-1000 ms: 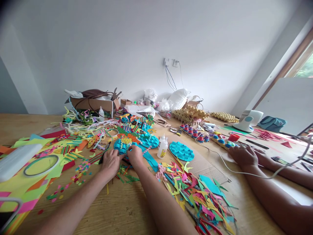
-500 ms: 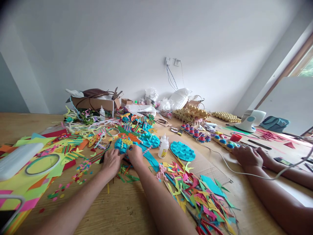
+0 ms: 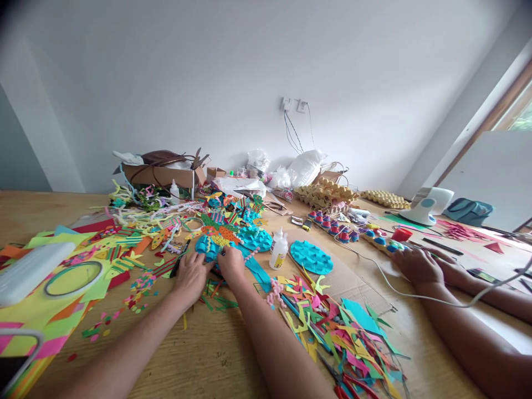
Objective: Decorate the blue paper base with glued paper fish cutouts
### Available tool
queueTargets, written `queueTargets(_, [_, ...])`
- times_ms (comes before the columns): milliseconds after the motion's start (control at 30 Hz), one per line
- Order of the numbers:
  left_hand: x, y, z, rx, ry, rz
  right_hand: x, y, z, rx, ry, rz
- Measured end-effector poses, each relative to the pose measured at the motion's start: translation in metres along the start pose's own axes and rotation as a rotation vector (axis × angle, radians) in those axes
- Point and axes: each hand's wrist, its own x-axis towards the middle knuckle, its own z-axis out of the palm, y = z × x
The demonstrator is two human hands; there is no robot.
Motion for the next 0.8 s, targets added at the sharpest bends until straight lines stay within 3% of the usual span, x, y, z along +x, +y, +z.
queueTargets(533, [0.000, -0.001, 0.012, 0.049, 0.121, 0.028, -0.002, -0.004, -0.001, -0.131, -0.020, -0.005])
queueTargets(800, [-0.003, 0.003, 0.005, 0.029, 0.107, 0.021, -0.002, -0.002, 0.000, -0.175, -0.019, -0.001])
